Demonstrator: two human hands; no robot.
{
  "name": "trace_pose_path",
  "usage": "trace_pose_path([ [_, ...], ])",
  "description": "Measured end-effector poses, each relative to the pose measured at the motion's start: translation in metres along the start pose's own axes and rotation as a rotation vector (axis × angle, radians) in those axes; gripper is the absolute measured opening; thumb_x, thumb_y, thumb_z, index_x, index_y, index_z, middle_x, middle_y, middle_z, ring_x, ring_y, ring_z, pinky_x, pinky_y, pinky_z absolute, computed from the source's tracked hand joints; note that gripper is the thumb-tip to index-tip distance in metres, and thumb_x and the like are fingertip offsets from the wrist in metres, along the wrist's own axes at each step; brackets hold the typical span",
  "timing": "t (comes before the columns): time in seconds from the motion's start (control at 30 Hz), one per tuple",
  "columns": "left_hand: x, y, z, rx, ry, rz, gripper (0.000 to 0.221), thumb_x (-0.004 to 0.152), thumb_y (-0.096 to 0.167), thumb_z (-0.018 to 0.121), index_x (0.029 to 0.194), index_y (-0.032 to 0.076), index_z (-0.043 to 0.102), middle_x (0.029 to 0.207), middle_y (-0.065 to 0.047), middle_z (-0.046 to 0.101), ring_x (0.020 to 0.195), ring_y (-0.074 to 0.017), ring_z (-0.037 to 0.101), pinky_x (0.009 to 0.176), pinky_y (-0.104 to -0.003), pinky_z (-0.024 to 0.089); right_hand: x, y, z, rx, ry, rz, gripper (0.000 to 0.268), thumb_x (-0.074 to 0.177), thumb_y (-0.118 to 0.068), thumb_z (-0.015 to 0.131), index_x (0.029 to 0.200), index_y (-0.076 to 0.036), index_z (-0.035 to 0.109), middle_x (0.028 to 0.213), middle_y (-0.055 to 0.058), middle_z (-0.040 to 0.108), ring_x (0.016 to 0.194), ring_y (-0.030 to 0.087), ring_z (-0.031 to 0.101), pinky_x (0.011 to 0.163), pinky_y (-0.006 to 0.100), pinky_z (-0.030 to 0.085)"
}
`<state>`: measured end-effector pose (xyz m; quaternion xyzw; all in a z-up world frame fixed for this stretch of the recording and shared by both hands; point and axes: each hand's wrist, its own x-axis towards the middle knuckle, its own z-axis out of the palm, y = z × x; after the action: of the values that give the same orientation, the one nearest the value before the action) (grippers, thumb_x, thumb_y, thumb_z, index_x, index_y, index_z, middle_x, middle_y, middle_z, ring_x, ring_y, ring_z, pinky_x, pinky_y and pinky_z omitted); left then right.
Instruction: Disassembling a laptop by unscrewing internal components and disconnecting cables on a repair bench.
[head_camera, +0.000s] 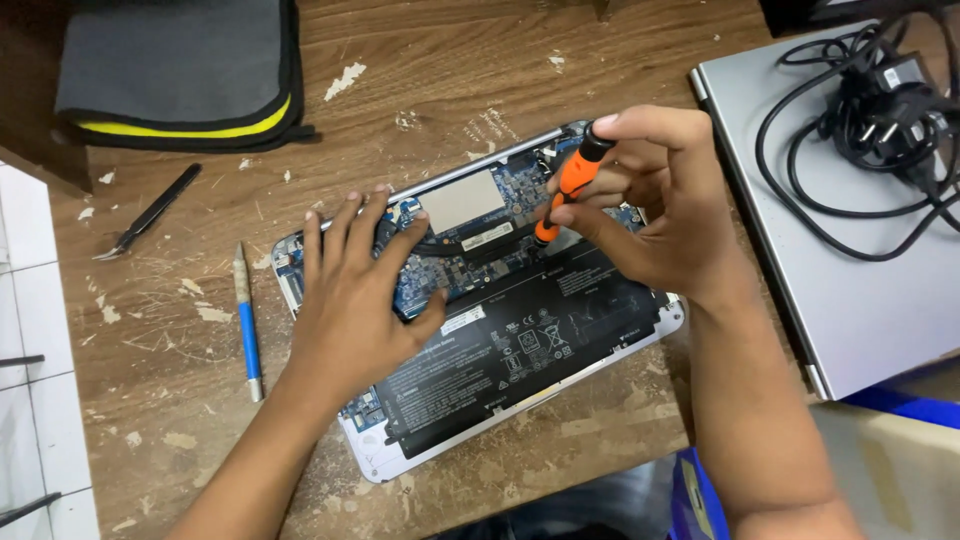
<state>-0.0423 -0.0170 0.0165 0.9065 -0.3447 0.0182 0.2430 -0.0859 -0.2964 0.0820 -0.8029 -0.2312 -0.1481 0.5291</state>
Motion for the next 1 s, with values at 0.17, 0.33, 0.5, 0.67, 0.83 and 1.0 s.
trace_pose_path([
  [0.17,0.002,-0.003,-0.001,-0.002,-0.001,0.026,0.067,0.087,0.045,0.068,0.144,0.011,0.057,0.157,-0.027,0.041,0.147,-0.0458,0.033,0.121,-0.069,0.011,0.006,0.003,-0.005,0.079,-0.043,-0.066,0.056,0.095,0.017,0.069,0.128,-0.005,0.029,0.100,0.026,0.064,0.095,0.033,0.077,0.076,0.034,0.070],
  [0.33,0.003,-0.005,0.000,-0.008,0.005,0.032,0.068,0.087,0.047,0.069,0.143,0.011,0.058,0.157,-0.028,0.042,0.147,-0.0449,0.035,0.122,-0.066,0.012,0.008,0.000,-0.003,0.123,-0.057,-0.063,0.060,0.091,0.017,0.072,0.120,-0.007,0.026,0.097,0.029,0.065,0.092,0.033,0.076,0.078,0.036,0.071],
  [0.5,0.003,-0.009,0.002,-0.064,0.003,0.006,0.064,0.093,0.050,0.065,0.144,0.011,0.058,0.156,-0.027,0.042,0.148,-0.0450,0.033,0.123,-0.062,0.012,0.006,0.001,0.018,0.199,-0.023,-0.029,0.061,0.088,0.015,0.073,0.115,-0.010,0.025,0.091,0.026,0.062,0.086,0.032,0.074,0.070,0.029,0.066],
  [0.67,0.002,-0.007,-0.003,-0.090,-0.019,-0.007,0.065,0.095,0.051,0.064,0.146,0.011,0.055,0.158,-0.026,0.039,0.149,-0.0433,0.031,0.123,-0.061,0.011,-0.004,0.005,0.047,0.165,-0.016,-0.019,0.063,0.086,0.011,0.078,0.116,-0.012,0.027,0.093,0.021,0.062,0.085,0.027,0.074,0.067,0.026,0.064],
  [0.83,0.001,-0.010,-0.003,-0.121,-0.026,-0.005,0.064,0.096,0.050,0.064,0.146,0.012,0.055,0.158,-0.026,0.038,0.148,-0.0445,0.032,0.122,-0.061,0.014,-0.015,0.017,0.059,0.057,0.005,-0.055,0.061,0.089,0.010,0.080,0.130,-0.008,0.037,0.110,0.015,0.058,0.096,0.025,0.077,0.084,0.030,0.068],
  [1.0,0.002,-0.005,-0.011,-0.141,-0.031,-0.044,0.051,0.092,0.029,0.074,0.137,0.008,0.064,0.148,-0.028,0.050,0.144,-0.0479,0.040,0.120,-0.063,0.017,-0.002,0.013,0.069,0.065,0.005,-0.163,0.052,0.090,0.014,0.070,0.128,0.006,0.035,0.096,0.023,0.072,0.074,0.032,0.079,0.067,0.039,0.066],
])
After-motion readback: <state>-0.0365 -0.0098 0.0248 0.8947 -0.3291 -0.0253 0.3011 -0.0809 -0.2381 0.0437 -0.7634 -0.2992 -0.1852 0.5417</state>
